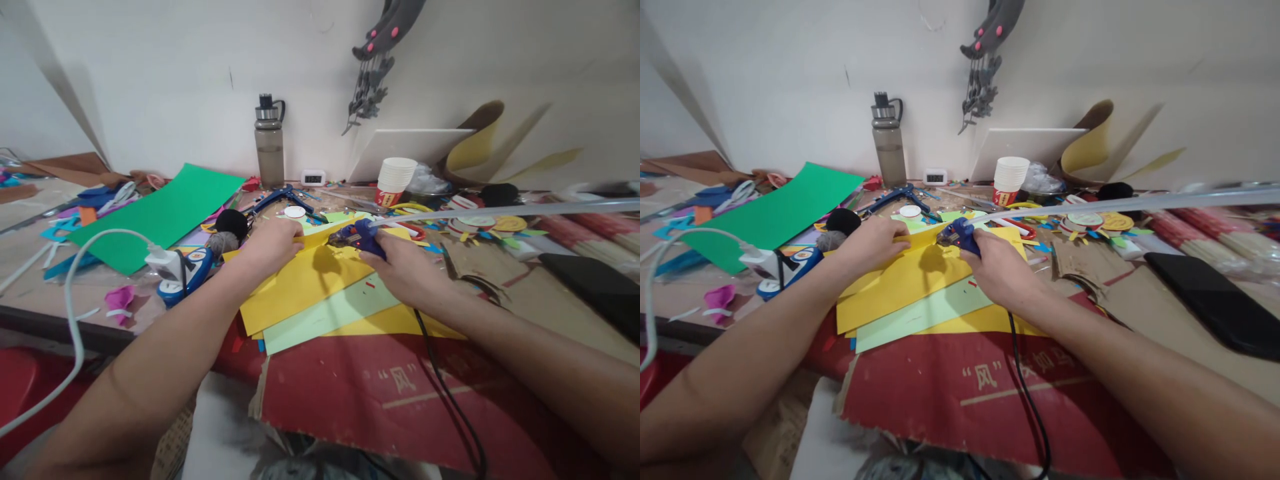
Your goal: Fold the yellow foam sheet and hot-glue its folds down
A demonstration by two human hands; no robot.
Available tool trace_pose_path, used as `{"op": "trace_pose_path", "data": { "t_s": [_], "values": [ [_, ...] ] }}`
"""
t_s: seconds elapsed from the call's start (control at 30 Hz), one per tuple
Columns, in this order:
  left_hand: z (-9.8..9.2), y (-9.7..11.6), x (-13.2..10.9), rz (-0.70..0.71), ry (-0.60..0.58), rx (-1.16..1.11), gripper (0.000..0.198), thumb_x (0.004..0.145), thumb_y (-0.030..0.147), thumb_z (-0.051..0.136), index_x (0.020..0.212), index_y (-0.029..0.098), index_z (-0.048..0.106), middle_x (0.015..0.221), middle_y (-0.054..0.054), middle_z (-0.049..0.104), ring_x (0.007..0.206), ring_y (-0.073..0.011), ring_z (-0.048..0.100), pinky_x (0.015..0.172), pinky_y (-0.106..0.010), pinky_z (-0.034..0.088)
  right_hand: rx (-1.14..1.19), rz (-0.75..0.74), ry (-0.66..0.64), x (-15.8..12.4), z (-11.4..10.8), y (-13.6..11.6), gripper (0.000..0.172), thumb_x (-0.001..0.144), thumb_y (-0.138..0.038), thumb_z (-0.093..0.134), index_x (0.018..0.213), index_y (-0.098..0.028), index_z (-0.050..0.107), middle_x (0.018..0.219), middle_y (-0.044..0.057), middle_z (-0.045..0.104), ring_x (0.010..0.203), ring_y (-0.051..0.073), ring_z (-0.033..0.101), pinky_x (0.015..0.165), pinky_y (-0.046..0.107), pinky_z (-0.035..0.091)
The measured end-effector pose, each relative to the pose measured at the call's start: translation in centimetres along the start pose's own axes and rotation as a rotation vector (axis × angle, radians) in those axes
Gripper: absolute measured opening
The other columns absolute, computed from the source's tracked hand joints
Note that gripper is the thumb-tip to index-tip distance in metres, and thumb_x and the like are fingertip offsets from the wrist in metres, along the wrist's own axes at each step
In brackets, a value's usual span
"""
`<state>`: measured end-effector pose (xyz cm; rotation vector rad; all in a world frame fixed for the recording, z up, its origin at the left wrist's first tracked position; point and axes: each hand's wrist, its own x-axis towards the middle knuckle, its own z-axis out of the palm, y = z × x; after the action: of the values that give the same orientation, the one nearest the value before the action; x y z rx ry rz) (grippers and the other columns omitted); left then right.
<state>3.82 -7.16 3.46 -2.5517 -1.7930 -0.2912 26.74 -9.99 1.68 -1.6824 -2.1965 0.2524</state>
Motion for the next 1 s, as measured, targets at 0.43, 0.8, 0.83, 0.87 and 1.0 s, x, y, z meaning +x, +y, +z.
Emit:
{"op": "trace_pose_path", "data": {
  "t_s": [0.43,0.8,0.83,0.87,1.0],
  "values": [
    [0.0,-0.2,0.0,-0.014,-0.038,0.01,0.019,0.083,0.028,0.058,0.089,0.017,0.073,0.093,-0.009,0.073,0.088,-0.0223,0.065,0.08,-0.031,0.049,0.025,0.071,-0.099,-1.5,-2.4,1.9,0.027,0.088,-0.041,0.049,0.095,-0.019,0.064,0.086,0.009,0.07,0.074,0.023,0.063,0.06,0.029,0.041],
    [-0.2,0.0,-0.2,-0.032,-0.063,-0.015,0.019,0.084,0.028,0.056,0.088,0.018,0.072,0.092,-0.008,0.074,0.089,-0.0224,0.066,0.079,-0.03,0.048,-0.006,0.117,-0.057,-1.3,-3.5,1.8,0.015,0.088,-0.033,0.053,0.081,-0.022,0.061,0.078,0.008,0.068,0.068,0.024,0.061,0.055,0.03,0.04],
    [-0.2,0.1,-0.2,-0.036,-0.062,-0.007,0.02,0.084,0.029,0.056,0.088,0.018,0.072,0.092,-0.009,0.073,0.088,-0.0225,0.065,0.078,-0.03,0.048,-0.002,0.135,-0.045,-1.1,-3.4,2.0,0.015,0.088,-0.032,0.052,0.081,-0.022,0.06,0.075,0.007,0.067,0.067,0.024,0.06,0.055,0.03,0.04],
    [-0.3,0.1,-0.2,-0.037,-0.062,0.001,0.02,0.084,0.029,0.056,0.088,0.018,0.072,0.091,-0.009,0.073,0.087,-0.0225,0.065,0.078,-0.03,0.048,0.005,0.147,-0.028,-1.0,-3.3,2.3,0.015,0.088,-0.032,0.052,0.08,-0.022,0.06,0.073,0.007,0.067,0.066,0.023,0.06,0.054,0.03,0.039],
    [-0.4,0.2,-0.2,-0.033,-0.06,0.037,0.022,0.086,0.031,0.054,0.085,0.017,0.071,0.087,-0.01,0.072,0.081,-0.0223,0.064,0.074,-0.03,0.048,0.032,0.1,0.056,-0.5,-2.4,3.0,0.018,0.089,-0.034,0.05,0.087,-0.021,0.062,0.075,0.006,0.068,0.067,0.022,0.06,0.055,0.029,0.039]
  ]
}}
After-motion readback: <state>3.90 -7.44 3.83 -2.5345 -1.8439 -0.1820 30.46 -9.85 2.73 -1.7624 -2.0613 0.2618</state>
